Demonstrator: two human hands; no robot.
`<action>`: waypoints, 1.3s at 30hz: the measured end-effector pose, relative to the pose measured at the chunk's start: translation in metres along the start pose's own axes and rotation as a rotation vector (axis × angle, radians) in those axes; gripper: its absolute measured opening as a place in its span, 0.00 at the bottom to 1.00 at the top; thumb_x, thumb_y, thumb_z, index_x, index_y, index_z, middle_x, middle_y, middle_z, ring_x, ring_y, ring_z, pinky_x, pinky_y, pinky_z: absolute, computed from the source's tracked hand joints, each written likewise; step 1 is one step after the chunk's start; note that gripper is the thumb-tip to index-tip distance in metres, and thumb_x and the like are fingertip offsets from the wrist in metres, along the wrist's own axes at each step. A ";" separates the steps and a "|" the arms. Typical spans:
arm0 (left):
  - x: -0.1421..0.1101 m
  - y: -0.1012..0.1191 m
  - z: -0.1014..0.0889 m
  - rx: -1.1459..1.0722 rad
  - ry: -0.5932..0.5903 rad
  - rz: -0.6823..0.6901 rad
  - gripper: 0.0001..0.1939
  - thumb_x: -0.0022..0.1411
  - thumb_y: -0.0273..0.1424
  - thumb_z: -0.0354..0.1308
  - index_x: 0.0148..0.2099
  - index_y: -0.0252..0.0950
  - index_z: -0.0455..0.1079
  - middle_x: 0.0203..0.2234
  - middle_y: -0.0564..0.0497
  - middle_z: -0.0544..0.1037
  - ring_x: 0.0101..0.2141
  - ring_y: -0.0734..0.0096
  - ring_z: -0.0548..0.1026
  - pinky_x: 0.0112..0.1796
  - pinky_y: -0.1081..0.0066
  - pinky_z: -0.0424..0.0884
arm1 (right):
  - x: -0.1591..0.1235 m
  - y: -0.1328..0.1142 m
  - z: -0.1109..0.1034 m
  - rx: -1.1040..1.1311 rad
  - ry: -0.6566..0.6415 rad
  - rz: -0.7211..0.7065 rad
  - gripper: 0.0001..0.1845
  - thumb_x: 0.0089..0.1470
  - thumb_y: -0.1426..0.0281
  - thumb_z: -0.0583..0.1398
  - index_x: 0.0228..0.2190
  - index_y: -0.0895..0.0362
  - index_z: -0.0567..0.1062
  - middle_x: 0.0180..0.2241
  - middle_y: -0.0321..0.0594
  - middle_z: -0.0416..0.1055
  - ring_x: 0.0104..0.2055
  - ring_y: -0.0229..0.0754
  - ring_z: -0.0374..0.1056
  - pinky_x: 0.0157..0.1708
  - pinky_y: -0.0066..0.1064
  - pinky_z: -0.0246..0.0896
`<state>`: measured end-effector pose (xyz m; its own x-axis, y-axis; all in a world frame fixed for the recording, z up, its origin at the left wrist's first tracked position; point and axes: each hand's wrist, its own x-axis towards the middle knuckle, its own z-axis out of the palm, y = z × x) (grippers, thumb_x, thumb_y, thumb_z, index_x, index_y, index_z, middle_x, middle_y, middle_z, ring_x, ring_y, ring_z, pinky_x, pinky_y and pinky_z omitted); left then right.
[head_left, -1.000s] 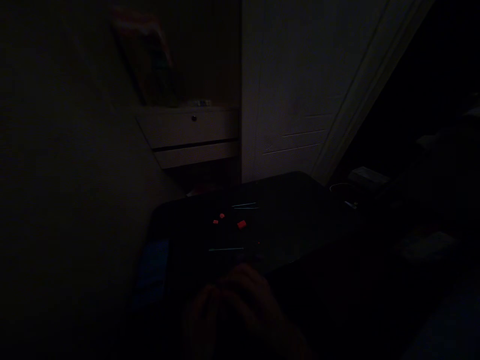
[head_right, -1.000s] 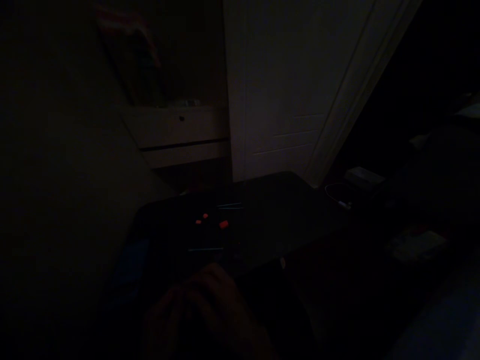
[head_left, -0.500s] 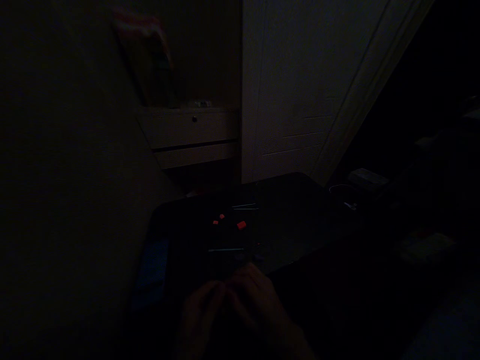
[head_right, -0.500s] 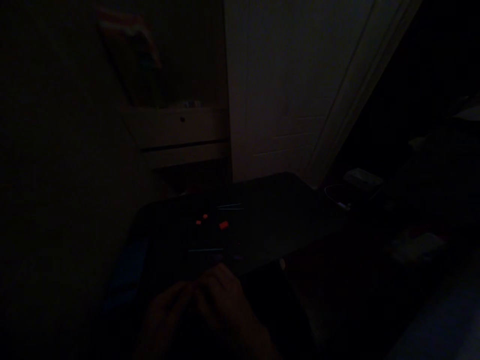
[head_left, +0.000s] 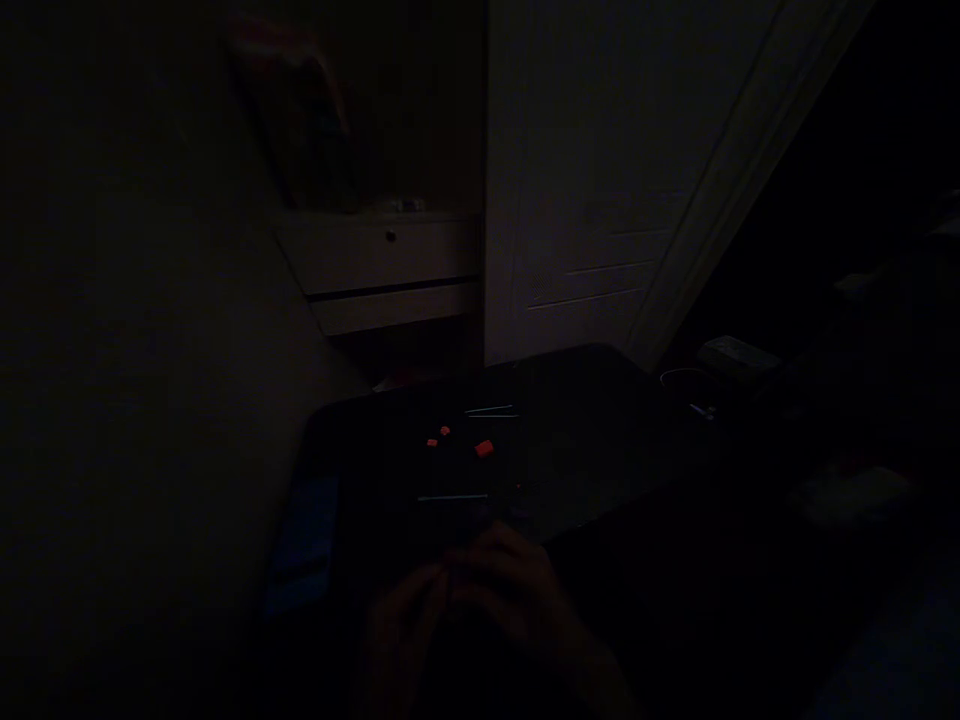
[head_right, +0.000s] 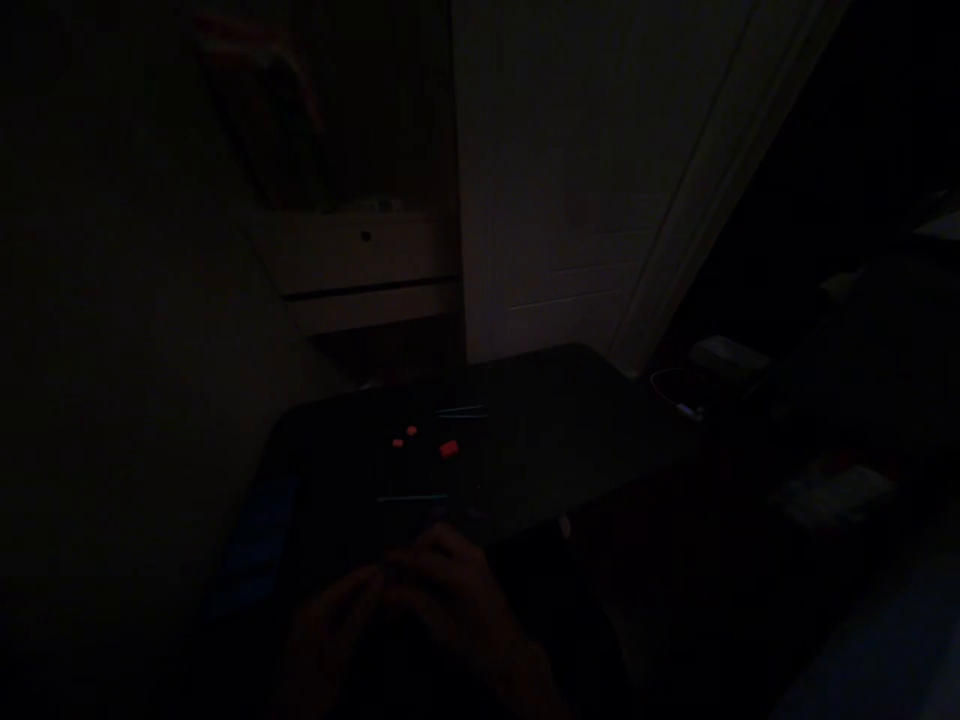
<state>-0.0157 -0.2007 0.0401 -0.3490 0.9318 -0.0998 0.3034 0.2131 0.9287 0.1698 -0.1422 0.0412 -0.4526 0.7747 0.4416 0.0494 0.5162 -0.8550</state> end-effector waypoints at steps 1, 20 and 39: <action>0.000 -0.007 -0.001 0.010 0.033 -0.007 0.26 0.55 0.56 0.66 0.37 0.38 0.87 0.36 0.42 0.91 0.38 0.48 0.88 0.41 0.61 0.85 | -0.001 -0.001 -0.001 -0.040 -0.029 0.010 0.11 0.70 0.66 0.68 0.52 0.49 0.85 0.45 0.41 0.82 0.45 0.44 0.80 0.47 0.32 0.77; -0.003 0.023 0.005 -0.151 -0.054 -0.042 0.22 0.54 0.53 0.69 0.37 0.38 0.87 0.33 0.45 0.90 0.34 0.53 0.88 0.38 0.65 0.85 | -0.011 0.005 -0.003 -0.190 -0.001 -0.143 0.12 0.74 0.69 0.63 0.54 0.50 0.83 0.45 0.43 0.82 0.47 0.47 0.79 0.47 0.37 0.79; -0.011 0.028 0.003 0.060 -0.044 0.131 0.22 0.66 0.49 0.60 0.29 0.41 0.84 0.21 0.50 0.84 0.22 0.65 0.81 0.28 0.72 0.77 | -0.009 -0.010 -0.009 -0.150 0.032 -0.109 0.13 0.74 0.62 0.63 0.53 0.50 0.84 0.46 0.44 0.83 0.48 0.47 0.81 0.49 0.36 0.80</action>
<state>-0.0013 -0.2041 0.0659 -0.2637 0.9646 0.0044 0.3969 0.1044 0.9119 0.1810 -0.1511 0.0480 -0.4338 0.7215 0.5397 0.1348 0.6442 -0.7529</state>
